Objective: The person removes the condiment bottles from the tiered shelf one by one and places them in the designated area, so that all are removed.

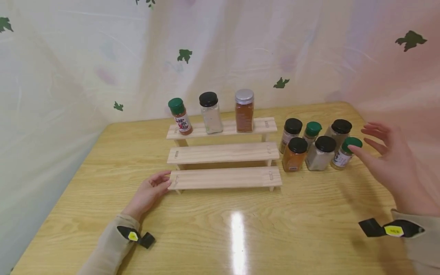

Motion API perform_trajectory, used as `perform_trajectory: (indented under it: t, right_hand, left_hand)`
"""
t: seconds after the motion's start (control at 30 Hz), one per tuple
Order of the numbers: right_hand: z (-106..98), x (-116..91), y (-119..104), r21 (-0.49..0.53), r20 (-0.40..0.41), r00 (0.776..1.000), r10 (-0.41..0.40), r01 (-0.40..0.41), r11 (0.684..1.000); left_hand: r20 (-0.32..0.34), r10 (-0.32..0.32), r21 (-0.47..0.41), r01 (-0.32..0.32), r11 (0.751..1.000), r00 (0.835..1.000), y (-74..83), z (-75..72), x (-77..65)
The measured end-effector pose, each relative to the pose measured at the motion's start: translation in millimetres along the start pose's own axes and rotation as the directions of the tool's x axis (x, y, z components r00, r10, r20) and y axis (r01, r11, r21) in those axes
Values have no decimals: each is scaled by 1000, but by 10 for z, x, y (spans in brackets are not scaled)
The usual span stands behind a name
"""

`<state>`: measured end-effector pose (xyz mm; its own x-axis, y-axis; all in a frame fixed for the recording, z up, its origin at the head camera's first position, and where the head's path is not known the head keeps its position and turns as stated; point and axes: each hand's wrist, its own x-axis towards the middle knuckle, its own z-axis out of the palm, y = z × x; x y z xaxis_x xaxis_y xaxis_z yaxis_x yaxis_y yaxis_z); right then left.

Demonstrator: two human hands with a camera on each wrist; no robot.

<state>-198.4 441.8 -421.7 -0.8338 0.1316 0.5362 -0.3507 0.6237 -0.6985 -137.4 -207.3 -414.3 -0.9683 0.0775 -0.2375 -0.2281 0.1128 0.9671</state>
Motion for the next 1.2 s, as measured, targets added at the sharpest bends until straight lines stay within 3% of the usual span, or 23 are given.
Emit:
perform_trajectory:
  t: [0.13,0.33,0.43,0.63,0.87,1.2]
  right_hand:
    - [93,1,-398,30,38,999,-21,20,999]
    - [318,-57,-1596,112,100,995,16,-27,993]
    - [454,-27,-1921,194,124,992,-24,-1,981]
    - [745,72,-2200,268,179,981,-77,26,963]
    - [1100,219,-2369,180,221,975,-18,-23,983]
    - [1520,396,-2542,234,271,962,9,-75,969]
  left_hand:
    - [3,3,9,-3,1000,1000,0,-3,0]
    - [-9,4,29,-4,1000,1000,4,-8,9]
    - [-10,3,16,-3,1000,1000,5,-9,13]
    - [-7,0,2,0,1000,1000,12,-3,3]
    - [-9,3,6,-3,1000,1000,15,6,-3]
    - [-17,4,16,-3,1000,1000,7,15,3]
